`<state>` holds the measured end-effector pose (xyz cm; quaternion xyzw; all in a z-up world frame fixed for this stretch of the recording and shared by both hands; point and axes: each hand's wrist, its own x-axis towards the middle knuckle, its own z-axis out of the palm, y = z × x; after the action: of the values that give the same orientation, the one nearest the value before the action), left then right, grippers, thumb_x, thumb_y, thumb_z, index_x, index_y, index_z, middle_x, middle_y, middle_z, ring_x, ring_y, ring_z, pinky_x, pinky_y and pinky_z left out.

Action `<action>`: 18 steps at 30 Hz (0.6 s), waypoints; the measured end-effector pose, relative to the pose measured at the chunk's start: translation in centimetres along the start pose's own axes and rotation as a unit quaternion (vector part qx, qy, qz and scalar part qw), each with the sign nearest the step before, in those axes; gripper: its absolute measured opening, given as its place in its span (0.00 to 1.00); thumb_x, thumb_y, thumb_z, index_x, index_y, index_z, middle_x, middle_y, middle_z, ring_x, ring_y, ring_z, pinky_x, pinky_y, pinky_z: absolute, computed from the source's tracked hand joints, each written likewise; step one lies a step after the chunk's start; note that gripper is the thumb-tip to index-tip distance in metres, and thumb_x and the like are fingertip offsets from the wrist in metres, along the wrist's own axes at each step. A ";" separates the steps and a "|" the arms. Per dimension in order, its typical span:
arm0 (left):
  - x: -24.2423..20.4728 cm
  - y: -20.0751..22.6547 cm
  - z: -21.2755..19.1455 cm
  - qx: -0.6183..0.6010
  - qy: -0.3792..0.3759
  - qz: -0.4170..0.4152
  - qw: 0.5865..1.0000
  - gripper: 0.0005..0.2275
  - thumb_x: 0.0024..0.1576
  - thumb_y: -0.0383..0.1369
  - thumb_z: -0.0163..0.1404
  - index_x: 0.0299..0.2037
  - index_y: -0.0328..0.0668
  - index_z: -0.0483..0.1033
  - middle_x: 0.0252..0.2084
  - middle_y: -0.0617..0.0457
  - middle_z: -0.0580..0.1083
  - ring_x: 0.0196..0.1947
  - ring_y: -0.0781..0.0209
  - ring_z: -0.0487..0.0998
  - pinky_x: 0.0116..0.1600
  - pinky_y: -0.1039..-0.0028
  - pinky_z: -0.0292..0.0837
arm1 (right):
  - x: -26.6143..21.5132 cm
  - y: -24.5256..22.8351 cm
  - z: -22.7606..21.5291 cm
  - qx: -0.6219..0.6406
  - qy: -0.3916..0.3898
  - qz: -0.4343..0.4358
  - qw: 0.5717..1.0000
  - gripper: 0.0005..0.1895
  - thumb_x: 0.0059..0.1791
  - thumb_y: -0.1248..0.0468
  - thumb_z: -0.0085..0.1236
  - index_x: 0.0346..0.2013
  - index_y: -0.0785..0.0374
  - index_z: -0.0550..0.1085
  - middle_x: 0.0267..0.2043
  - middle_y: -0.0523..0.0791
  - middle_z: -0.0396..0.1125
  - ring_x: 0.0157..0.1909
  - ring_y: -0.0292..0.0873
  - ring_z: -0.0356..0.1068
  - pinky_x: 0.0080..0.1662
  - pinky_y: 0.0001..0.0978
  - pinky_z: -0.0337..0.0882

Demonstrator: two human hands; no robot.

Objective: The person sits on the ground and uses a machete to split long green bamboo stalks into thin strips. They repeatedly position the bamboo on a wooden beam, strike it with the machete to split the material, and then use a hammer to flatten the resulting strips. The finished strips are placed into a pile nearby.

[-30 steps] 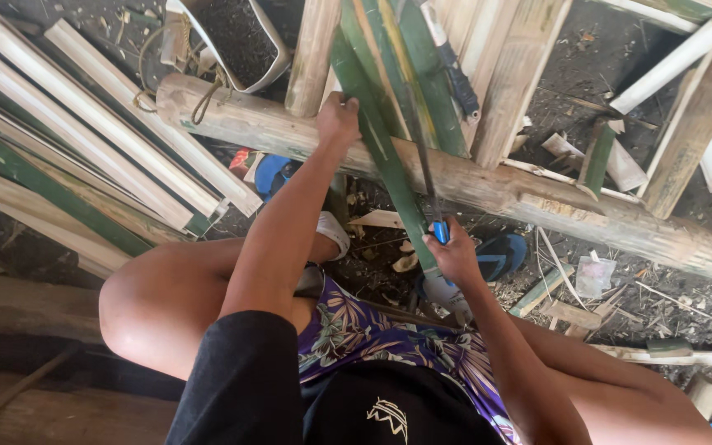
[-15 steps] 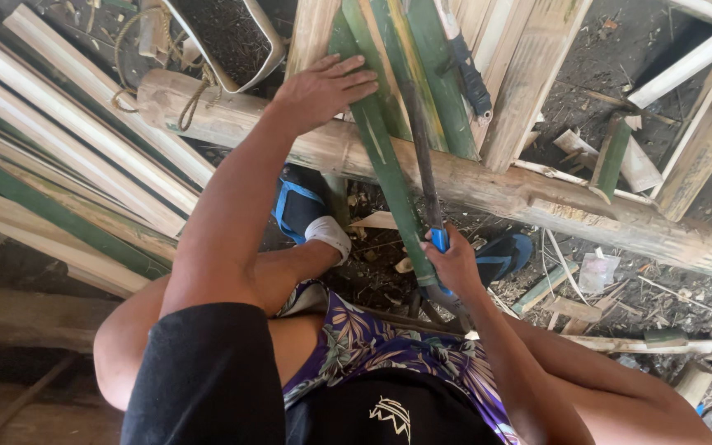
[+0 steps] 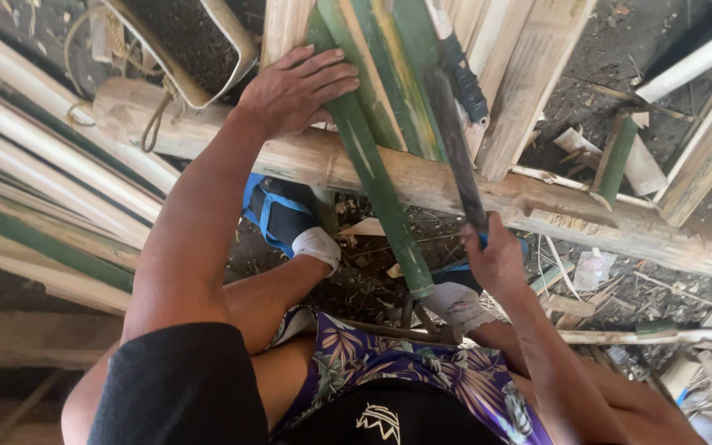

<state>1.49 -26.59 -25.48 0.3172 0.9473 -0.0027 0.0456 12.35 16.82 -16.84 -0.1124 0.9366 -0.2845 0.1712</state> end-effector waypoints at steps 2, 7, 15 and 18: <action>-0.2 0.0 0.2 -0.002 -0.002 -0.002 1.000 0.32 0.60 0.55 0.46 0.75 0.63 0.57 0.76 0.68 0.56 0.78 0.68 0.47 0.78 0.66 0.39 | 1.1 0.3 -1.2 -0.067 -0.035 0.012 0.997 0.08 0.56 0.62 0.54 0.43 0.62 0.67 0.31 0.54 0.71 0.33 0.58 0.75 0.35 0.49 0.73; -0.1 0.0 0.5 -0.013 0.018 -0.005 1.000 0.31 0.62 0.55 0.45 0.76 0.64 0.57 0.77 0.68 0.56 0.79 0.69 0.46 0.79 0.66 0.38 | 4.0 -0.5 -4.8 -0.233 -0.093 -0.047 0.967 0.08 0.55 0.58 0.54 0.44 0.59 0.69 0.35 0.52 0.72 0.31 0.58 0.74 0.34 0.52 0.73; 0.5 0.3 0.4 0.006 -0.016 -0.017 1.000 0.32 0.61 0.57 0.42 0.76 0.68 0.53 0.77 0.71 0.53 0.77 0.70 0.44 0.78 0.67 0.35 | 7.2 -2.3 -7.0 -0.303 -0.174 -0.074 0.934 0.12 0.57 0.52 0.50 0.43 0.56 0.72 0.40 0.45 0.73 0.37 0.55 0.75 0.37 0.49 0.73; 0.5 0.3 0.2 -0.011 -0.018 -0.017 1.000 0.32 0.61 0.56 0.42 0.76 0.67 0.54 0.77 0.71 0.53 0.77 0.70 0.44 0.78 0.66 0.35 | 7.7 -2.7 -7.3 -0.261 -0.156 -0.130 0.944 0.12 0.57 0.52 0.49 0.41 0.56 0.72 0.38 0.45 0.73 0.36 0.54 0.75 0.38 0.48 0.74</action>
<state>1.32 -26.10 -25.75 0.3001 0.9516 0.0011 0.0663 2.78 15.89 -11.58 -0.3166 0.9169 -0.0289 0.2412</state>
